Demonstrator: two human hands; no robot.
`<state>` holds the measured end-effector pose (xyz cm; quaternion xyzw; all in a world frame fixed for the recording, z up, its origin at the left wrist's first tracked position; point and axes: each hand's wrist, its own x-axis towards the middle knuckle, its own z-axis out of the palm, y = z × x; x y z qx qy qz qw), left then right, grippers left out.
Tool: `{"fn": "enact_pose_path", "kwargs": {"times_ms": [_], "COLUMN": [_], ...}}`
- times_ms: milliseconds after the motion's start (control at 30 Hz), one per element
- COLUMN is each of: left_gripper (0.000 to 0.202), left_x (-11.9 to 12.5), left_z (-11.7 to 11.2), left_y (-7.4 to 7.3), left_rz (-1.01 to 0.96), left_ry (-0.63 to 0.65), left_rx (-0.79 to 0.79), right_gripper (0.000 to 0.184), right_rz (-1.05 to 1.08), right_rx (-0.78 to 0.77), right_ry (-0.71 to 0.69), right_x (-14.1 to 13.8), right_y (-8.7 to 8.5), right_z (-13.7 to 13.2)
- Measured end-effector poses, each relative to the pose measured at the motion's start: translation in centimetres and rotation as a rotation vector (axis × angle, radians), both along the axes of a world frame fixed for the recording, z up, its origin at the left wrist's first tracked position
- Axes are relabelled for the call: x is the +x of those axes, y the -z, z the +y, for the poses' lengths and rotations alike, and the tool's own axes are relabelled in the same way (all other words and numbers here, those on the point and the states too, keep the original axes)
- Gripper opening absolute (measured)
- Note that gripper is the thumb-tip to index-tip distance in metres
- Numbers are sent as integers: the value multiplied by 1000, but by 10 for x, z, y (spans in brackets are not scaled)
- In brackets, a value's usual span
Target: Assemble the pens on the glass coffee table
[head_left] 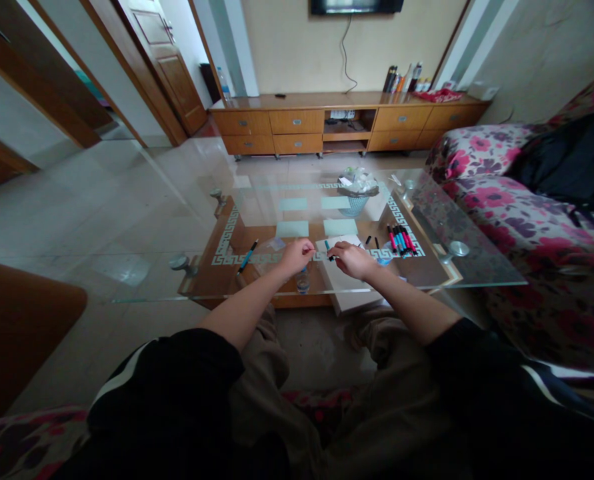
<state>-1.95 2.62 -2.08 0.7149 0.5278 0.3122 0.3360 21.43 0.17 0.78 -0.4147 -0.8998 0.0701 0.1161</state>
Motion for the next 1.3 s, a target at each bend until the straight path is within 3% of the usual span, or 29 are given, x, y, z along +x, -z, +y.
{"fn": "enact_pose_path", "kwargs": {"times_ms": [267,533,767,1000,1300], "left_gripper": [19,17,16,5,18], "left_x": [3,-31,-54,-48,-26], "left_z": [3,-10,-28,-34,-38], "left_y": [-2,-22,-35,-35,-37], "left_rz": [12,108,119,-26,-78], "left_ry": [-67,-103,15,76,85], "left_rx": [44,108,144,78,59], "right_gripper": [33,26,21,22,23], "right_rz": [152,309,276,233,210], "right_rx": [-21,-9,-38,-94,-71], "right_ry": [115,197,192,189,194], "right_x": [14,31,21,6,-3], "right_y": [-1,-6,-22,-32,-29], "right_z": [0,-8,-24,-21,-13]}}
